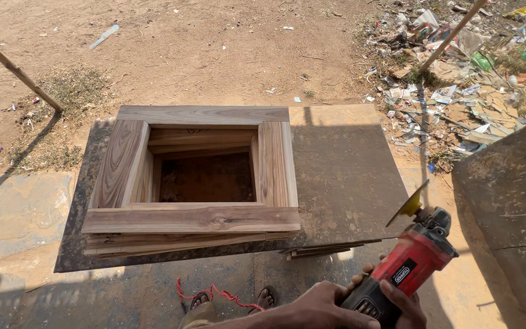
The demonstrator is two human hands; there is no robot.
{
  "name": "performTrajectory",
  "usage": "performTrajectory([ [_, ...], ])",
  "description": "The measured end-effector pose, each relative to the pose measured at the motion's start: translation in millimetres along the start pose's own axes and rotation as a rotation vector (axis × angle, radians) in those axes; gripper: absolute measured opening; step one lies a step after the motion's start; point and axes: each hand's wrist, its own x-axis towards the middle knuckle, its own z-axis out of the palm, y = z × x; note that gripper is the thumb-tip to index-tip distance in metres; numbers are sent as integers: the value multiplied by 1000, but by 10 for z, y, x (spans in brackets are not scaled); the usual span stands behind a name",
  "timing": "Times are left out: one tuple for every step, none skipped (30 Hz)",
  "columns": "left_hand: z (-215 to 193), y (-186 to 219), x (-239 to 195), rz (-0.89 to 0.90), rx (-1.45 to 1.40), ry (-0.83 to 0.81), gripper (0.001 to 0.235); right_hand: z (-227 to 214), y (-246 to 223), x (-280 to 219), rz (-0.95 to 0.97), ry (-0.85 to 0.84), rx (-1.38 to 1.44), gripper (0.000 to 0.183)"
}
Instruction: The person uses a red angle grinder with a yellow sanding disc to smooth the surface of a wooden frame resting on a workbench. They move the tool along the edges and flat surfaces of the frame, then briefly lift and reposition the frame to access different areas.
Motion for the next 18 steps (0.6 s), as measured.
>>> performTrajectory([
  [-14,23,-62,28,22,30,77,30,11,35,19,-36,76,72],
  [-15,47,-109,54,41,57,78,59,44,77,39,-69,151,69],
  [-10,74,-137,39,58,64,77,74,81,112,59,-101,226,67],
  [-11,108,-150,29,76,71,77,82,114,147,53,-75,187,67],
  [-24,146,-164,19,95,78,77,92,166,173,46,-50,147,67],
  [-46,187,-191,-10,217,93,77,101,215,196,43,-24,108,67],
  [-79,231,-228,-40,339,108,77,108,241,239,98,-24,120,66],
  [-103,257,-293,-76,461,117,78,104,274,254,156,-17,135,65],
  [-146,274,-389,18,476,127,79,105,304,262,214,-11,150,64],
  [-211,276,-527,111,491,131,80,108,330,247,199,21,137,65],
  [-299,272,-669,203,505,135,82,119,341,238,184,53,124,65],
  [-441,272,-790,185,639,237,84,143,354,233,165,82,113,66],
  [-607,245,-929,167,773,339,86,164,371,215,110,121,110,66],
  [-861,241,-1013,201,988,521,91,165,379,188,56,160,103,67],
  [-1141,246,-1075,237,1202,704,96,160,389,168,2,199,96,68],
  [-1437,256,-1194,227,1369,810,111,148,392,163,15,220,104,69],
  [-1720,283,-1307,220,1538,916,126,109,382,153,27,240,112,69],
  [-1930,292,-1407,51,1552,861,130,46,376,136,40,260,116,70],
])
